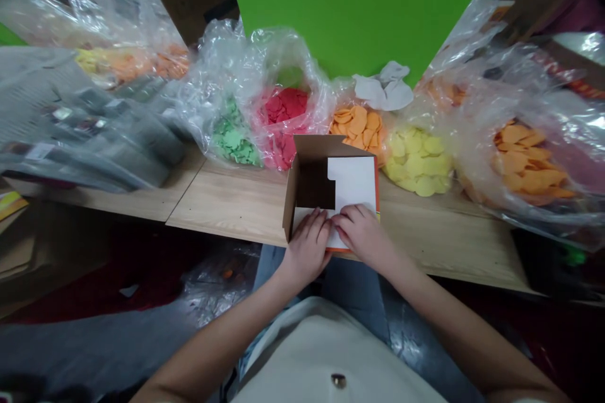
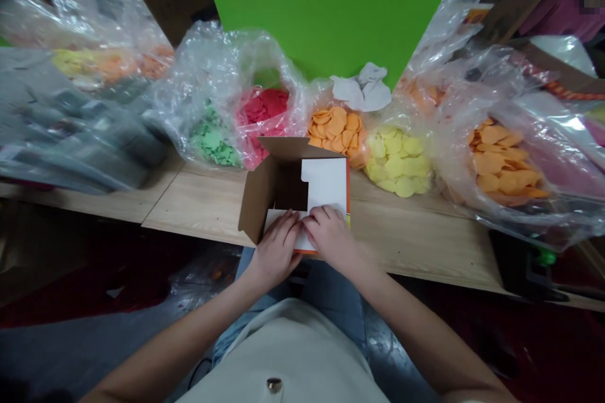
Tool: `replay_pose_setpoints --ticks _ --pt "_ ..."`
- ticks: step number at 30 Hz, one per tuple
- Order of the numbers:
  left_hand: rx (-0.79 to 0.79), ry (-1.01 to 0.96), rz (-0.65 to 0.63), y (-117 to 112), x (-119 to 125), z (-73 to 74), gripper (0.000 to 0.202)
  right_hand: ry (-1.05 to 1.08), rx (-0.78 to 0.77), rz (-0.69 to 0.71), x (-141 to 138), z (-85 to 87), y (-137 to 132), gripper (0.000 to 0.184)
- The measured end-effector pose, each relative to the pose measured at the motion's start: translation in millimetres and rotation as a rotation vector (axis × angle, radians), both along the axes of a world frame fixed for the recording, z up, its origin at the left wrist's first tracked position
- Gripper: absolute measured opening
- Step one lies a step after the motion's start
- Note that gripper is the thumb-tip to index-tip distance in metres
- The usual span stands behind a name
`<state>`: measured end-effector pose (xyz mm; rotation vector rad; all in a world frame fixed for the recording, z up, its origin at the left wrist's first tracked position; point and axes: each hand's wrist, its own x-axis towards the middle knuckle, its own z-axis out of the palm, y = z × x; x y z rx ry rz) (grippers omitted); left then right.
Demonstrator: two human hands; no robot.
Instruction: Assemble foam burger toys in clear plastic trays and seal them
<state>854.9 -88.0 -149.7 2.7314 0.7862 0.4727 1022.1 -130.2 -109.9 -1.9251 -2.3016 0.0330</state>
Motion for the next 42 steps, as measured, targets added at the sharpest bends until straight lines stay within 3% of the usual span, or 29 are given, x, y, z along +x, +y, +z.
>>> replay_pose_setpoints --ticks 6,10,15,19,21,23,27,29,30,32,34,36,39,42 --pt "0.001 0.004 0.004 -0.7 2.1 3.6 0.049 0.039 -0.044 -0.043 3.7 5.8 3.0 0.026" --pt "0.0 0.035 -0.004 -1.0 3.7 4.9 0.049 0.02 -0.1 -0.06 6.5 10.6 6.2 0.02" --pt "0.006 0.026 -0.003 -1.4 4.5 2.5 0.049 -0.036 -0.135 -0.088 -4.4 11.3 10.9 0.009" --pt "0.012 -0.001 -0.008 -0.5 1.4 0.6 0.047 -0.068 -0.102 -0.089 -12.3 12.9 6.9 0.013" --pt "0.007 -0.014 -0.012 0.1 -0.9 2.0 0.052 0.013 -0.083 -0.132 -0.4 16.9 -10.0 0.015" --pt "-0.001 -0.021 -0.018 -0.4 -2.1 4.9 0.059 0.098 -0.111 -0.263 26.1 22.8 -41.3 0.016" --pt "0.002 0.024 0.062 -6.8 1.3 12.6 0.051 -0.044 -0.424 -0.549 88.8 40.5 -112.6 0.023" --pt "0.005 0.055 0.104 -11.3 4.9 15.4 0.049 -0.032 -0.389 -0.59 102.3 52.7 -119.0 0.024" --pt "0.007 0.065 0.114 -13.1 6.6 16.1 0.049 0.008 -0.282 -0.592 102.9 58.9 -108.9 0.026" --pt "0.016 0.068 0.123 -15.0 9.0 15.9 0.048 0.134 0.022 -0.576 95.6 69.6 -63.3 0.032" --pt "0.032 0.058 0.126 -14.3 9.4 13.8 0.045 0.343 0.241 -0.491 84.0 76.2 4.4 0.036" --pt "0.053 0.04 0.115 -11.5 7.7 10.5 0.04 0.589 0.285 -0.415 74.1 78.4 74.1 0.048" --pt "0.082 0.001 0.074 -5.9 3.2 4.5 0.034 0.637 -0.027 -0.293 67.3 75.2 143.6 0.06" --pt "0.083 -0.036 0.039 -2.0 0.4 -1.2 0.033 0.511 -0.28 -0.123 68.0 66.0 156.6 0.05"
